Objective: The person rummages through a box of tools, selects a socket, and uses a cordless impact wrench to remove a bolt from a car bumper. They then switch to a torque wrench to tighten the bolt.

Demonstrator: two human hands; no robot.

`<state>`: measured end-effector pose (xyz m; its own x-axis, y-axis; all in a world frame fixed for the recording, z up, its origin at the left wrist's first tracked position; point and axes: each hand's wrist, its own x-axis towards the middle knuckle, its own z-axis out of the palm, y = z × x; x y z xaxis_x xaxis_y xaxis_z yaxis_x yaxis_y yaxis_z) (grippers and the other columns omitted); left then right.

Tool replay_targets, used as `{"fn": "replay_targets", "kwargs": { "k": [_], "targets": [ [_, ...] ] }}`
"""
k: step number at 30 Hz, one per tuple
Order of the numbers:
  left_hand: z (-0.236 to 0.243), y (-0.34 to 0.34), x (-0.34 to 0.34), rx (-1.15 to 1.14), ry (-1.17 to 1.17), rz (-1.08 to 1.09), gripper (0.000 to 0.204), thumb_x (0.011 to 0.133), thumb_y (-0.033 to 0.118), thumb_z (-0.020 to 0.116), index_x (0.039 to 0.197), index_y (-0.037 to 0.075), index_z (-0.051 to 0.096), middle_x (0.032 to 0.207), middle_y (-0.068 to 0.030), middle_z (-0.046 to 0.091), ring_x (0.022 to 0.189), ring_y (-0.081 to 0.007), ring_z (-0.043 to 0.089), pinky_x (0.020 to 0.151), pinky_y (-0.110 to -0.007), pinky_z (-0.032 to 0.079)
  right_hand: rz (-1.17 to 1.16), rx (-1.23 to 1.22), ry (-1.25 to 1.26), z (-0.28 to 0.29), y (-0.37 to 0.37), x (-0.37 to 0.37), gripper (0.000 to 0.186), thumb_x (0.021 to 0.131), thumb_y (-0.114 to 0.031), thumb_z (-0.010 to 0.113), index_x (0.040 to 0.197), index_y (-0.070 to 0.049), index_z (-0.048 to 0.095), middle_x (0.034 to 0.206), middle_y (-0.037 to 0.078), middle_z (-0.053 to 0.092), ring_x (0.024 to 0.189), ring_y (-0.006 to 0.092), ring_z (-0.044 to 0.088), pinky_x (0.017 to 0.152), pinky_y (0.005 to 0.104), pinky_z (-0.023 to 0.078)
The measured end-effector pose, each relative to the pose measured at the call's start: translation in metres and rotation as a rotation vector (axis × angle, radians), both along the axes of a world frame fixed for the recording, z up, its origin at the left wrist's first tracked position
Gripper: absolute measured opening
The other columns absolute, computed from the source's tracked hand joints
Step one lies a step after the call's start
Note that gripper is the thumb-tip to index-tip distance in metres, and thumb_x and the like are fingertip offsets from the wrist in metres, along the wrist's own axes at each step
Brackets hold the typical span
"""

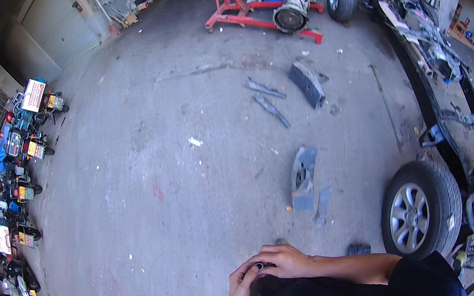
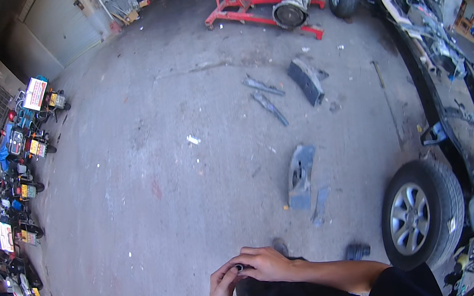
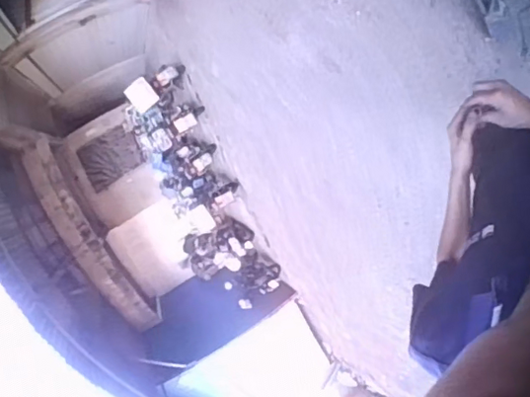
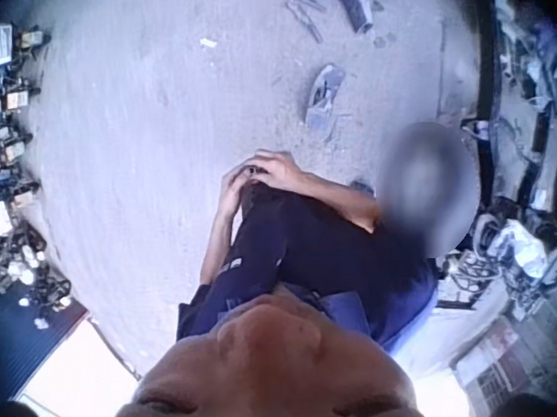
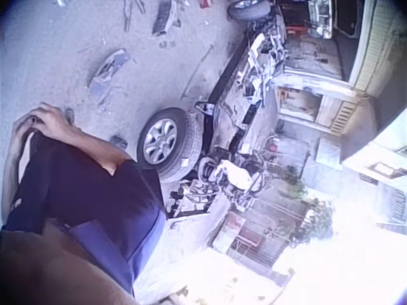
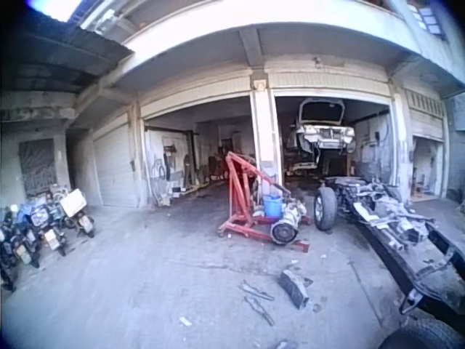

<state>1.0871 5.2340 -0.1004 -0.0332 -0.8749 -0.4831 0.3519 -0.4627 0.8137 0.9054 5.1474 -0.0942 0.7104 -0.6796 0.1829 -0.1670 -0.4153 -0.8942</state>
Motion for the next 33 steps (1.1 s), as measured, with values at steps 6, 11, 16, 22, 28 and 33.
{"fn": "replay_targets", "kwargs": {
  "k": [6,11,16,22,28,33],
  "targets": [
    [-0.015,-0.196,0.025,-0.105,0.229,0.143,0.036,0.098,0.016,0.054,0.124,-0.008,0.059,0.112,-0.0114,0.066,0.102,-0.0197,0.064,0.091,-0.035,0.052,-0.088,-0.335,0.047,0.003,-0.193,0.046,0.037,0.078,-0.016,0.076,0.113,-0.006,0.068,0.087,0.007,0.064,0.077,0.027,0.067,0.068,0.0371,0.055],
    [-0.042,-0.383,0.065,-0.093,0.53,0.197,0.031,0.096,0.015,0.053,0.117,-0.005,0.061,0.107,-0.0084,0.066,0.1,-0.0185,0.062,0.094,-0.038,0.048,-0.126,-0.4,0.098,-0.005,-0.375,0.095,0.032,0.078,-0.014,0.074,0.108,-0.006,0.066,0.086,0.007,0.061,0.076,0.0273,0.066,0.07,0.0365,0.054],
    [-0.001,-0.595,0.117,0.051,0.602,0.165,0.028,0.09,0.022,0.053,0.108,0.003,0.063,0.104,-0.0081,0.066,0.1,-0.0197,0.061,0.097,-0.038,0.043,-0.276,-0.461,0.226,0.049,-0.568,0.15,0.027,0.077,-0.012,0.076,0.102,-0.005,0.07,0.08,0.009,0.064,0.068,0.0283,0.066,0.064,0.0375,0.055],
    [0.09,-0.82,0.192,-0.189,0.234,-0.057,0.038,0.098,0.022,0.056,0.127,-0.002,0.057,0.117,-0.0093,0.064,0.108,-0.0184,0.061,0.096,-0.036,0.048,-0.579,-0.26,-0.053,0.104,-0.771,0.21,0.028,0.077,-0.006,0.079,0.101,0.0,0.067,0.088,0.013,0.065,0.077,0.0281,0.067,0.068,0.0351,0.056],
    [0.094,-1.031,0.242,-0.259,0.224,-0.008,0.031,0.096,0.007,0.062,0.126,0.002,0.057,0.122,-0.0087,0.062,0.111,-0.0174,0.061,0.098,-0.036,0.048,-0.603,-0.125,-0.226,0.077,-0.981,0.268,0.029,0.077,-0.001,0.078,0.103,0.002,0.066,0.099,0.015,0.068,0.088,0.0301,0.07,0.073,0.0358,0.057],
    [0.112,-1.214,0.282,-0.131,0.261,0.156,0.023,0.095,0.001,0.061,0.118,0.004,0.06,0.122,-0.0087,0.063,0.112,-0.018,0.061,0.097,-0.037,0.051,-0.556,-0.191,-0.236,0.088,-1.18,0.316,0.028,0.076,0.001,0.077,0.101,0.002,0.065,0.1,0.015,0.068,0.087,0.0306,0.07,0.073,0.0355,0.059]
  ]
}}
